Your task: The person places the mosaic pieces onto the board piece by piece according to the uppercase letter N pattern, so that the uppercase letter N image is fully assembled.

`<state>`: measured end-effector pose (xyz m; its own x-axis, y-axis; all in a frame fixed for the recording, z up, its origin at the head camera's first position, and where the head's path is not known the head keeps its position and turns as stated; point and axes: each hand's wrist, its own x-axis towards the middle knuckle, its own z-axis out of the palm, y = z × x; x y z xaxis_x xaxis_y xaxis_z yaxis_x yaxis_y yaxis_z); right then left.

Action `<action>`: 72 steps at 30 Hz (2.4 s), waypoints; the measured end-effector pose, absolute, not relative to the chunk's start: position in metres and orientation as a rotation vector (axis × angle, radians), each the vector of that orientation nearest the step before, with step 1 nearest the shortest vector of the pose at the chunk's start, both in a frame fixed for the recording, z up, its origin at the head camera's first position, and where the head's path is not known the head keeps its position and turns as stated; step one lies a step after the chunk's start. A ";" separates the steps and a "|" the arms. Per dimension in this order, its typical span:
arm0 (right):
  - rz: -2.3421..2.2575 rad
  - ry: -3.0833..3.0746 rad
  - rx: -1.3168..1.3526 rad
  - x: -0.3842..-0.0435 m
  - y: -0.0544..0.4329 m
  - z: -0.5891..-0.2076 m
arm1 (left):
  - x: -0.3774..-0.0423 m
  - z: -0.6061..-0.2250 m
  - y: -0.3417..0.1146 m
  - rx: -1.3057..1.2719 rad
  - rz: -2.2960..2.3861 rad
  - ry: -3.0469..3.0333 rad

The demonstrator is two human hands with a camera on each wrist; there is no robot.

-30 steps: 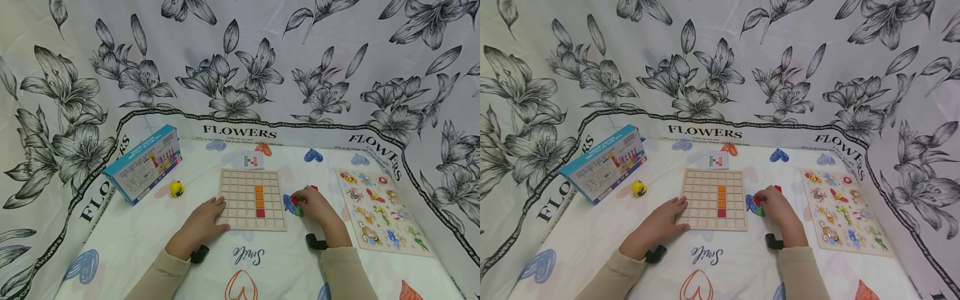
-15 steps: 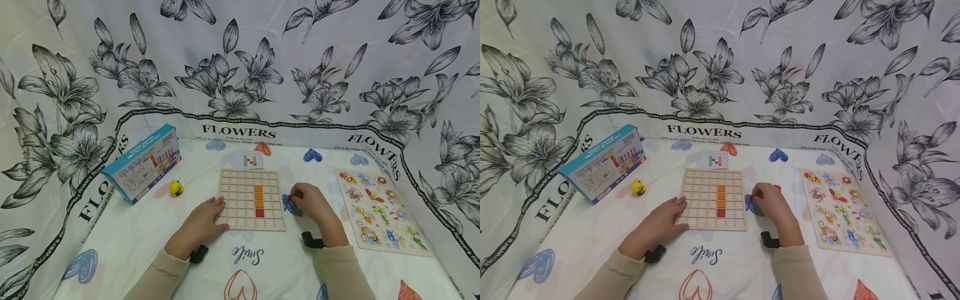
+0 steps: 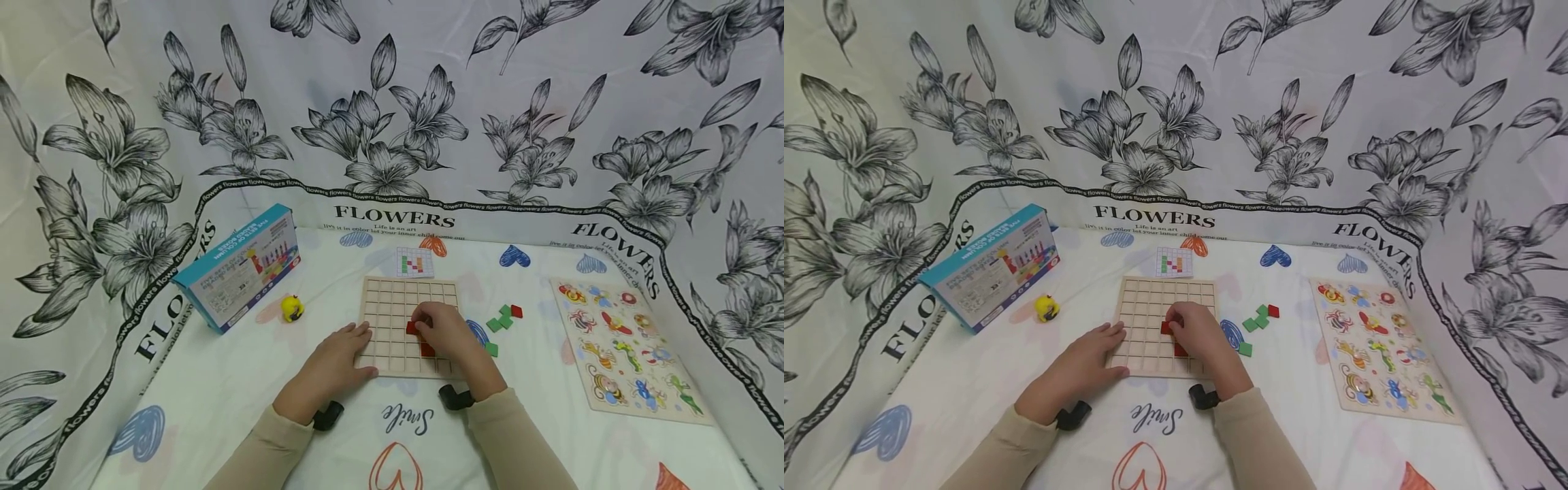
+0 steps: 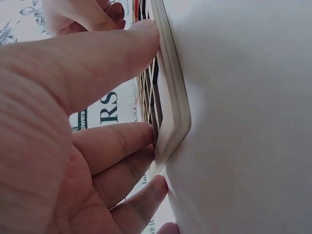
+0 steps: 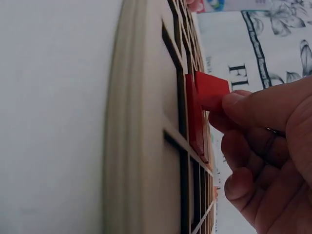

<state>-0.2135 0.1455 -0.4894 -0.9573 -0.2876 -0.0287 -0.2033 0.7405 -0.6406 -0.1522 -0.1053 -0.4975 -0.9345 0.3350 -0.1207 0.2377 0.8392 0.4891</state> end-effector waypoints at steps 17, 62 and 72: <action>-0.894 2.827 -0.441 -0.204 0.139 -0.492 | -0.152 -0.499 -0.106 0.443 0.705 2.822; -1.086 2.771 0.119 -0.237 0.353 -0.508 | -0.148 -0.491 -0.103 0.411 0.733 2.821; -1.134 2.769 0.305 -0.232 0.348 -0.504 | -0.148 -0.492 -0.103 0.423 0.737 2.826</action>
<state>-0.2323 0.3484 -0.5040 -0.9706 0.1358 -0.1987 0.2361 0.6966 -0.6775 -0.1485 -0.1034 -0.4921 -0.9411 0.3195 -0.1104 0.2250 0.8358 0.5009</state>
